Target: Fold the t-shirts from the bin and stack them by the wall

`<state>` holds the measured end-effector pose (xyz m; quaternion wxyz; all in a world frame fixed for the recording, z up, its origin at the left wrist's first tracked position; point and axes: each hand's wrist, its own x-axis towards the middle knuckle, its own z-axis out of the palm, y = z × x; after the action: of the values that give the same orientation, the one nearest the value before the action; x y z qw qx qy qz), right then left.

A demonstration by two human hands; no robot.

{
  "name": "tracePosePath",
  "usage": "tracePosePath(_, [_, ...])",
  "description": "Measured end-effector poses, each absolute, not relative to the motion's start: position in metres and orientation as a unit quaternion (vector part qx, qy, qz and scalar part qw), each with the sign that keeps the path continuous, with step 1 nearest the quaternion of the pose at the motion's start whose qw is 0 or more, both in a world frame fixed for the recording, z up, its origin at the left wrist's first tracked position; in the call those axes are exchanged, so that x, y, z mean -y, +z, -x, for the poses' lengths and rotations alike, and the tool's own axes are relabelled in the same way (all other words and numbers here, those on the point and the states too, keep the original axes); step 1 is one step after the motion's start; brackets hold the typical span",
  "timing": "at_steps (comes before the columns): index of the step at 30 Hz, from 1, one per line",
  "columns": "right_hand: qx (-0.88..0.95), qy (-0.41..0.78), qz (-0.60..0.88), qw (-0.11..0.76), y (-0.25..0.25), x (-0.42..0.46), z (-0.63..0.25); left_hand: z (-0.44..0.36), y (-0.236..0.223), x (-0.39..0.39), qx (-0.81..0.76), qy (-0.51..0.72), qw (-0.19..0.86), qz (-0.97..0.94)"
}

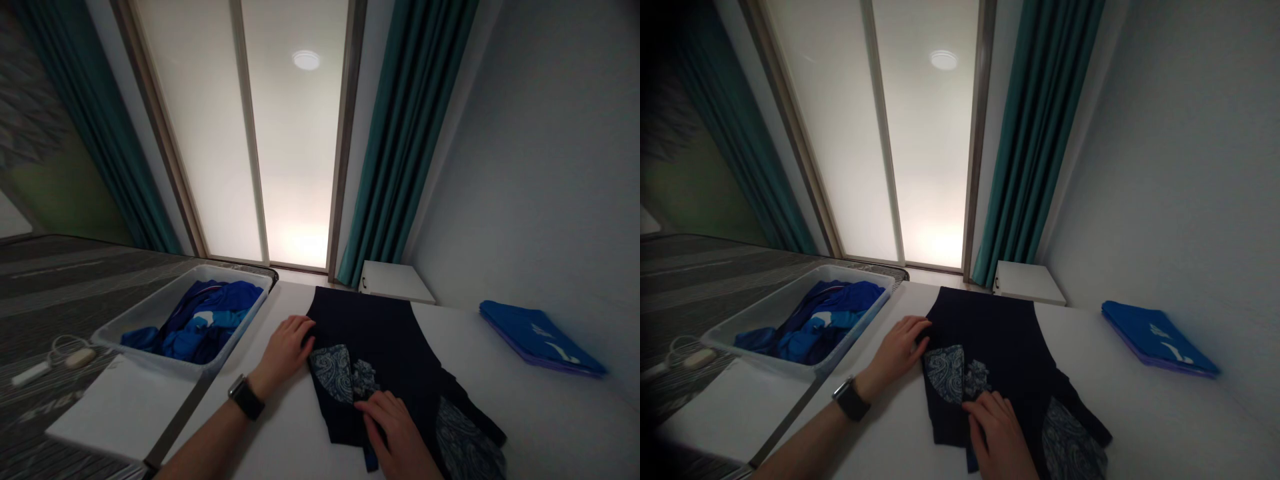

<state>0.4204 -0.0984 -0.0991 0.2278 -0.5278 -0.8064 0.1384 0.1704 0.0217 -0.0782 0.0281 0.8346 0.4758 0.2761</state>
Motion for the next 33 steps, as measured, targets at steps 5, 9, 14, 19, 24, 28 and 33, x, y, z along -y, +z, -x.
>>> tracePosePath(5, [0.807, 0.161, 0.525, 0.218, -0.093, 0.099, -0.43, -0.198, -0.086, 0.015, -0.383, 0.168, 0.08, -0.905])
tracePosePath(9, [0.781, 0.204, 0.531, 0.256, -0.084, 0.098, -0.432, -0.201, -0.097, 0.023, -0.353, 0.113, 0.1, -0.923])
tracePosePath(14, [0.787, 0.176, 0.531, 0.262, -0.083, 0.096, -0.428, -0.2, -0.097, 0.023, -0.35, 0.101, 0.102, -0.926])
tracePosePath(19, [0.856, 0.05, 0.442, 0.263, -0.094, 0.1, -0.42, -0.186, -0.091, 0.006, -0.338, 0.14, 0.135, -0.921])
tracePosePath(24, [0.881, -0.053, 0.385, 0.27, -0.099, 0.102, -0.414, -0.17, -0.099, -0.014, -0.411, 0.174, 0.099, -0.889])
tracePosePath(28, [0.886, -0.088, 0.377, 0.256, -0.109, 0.098, -0.401, -0.167, -0.108, -0.017, -0.413, 0.146, 0.083, -0.895])
tracePosePath(33, [0.901, -0.047, 0.338, 0.269, -0.107, 0.097, -0.399, -0.171, -0.094, -0.012, -0.398, 0.151, 0.092, -0.9])
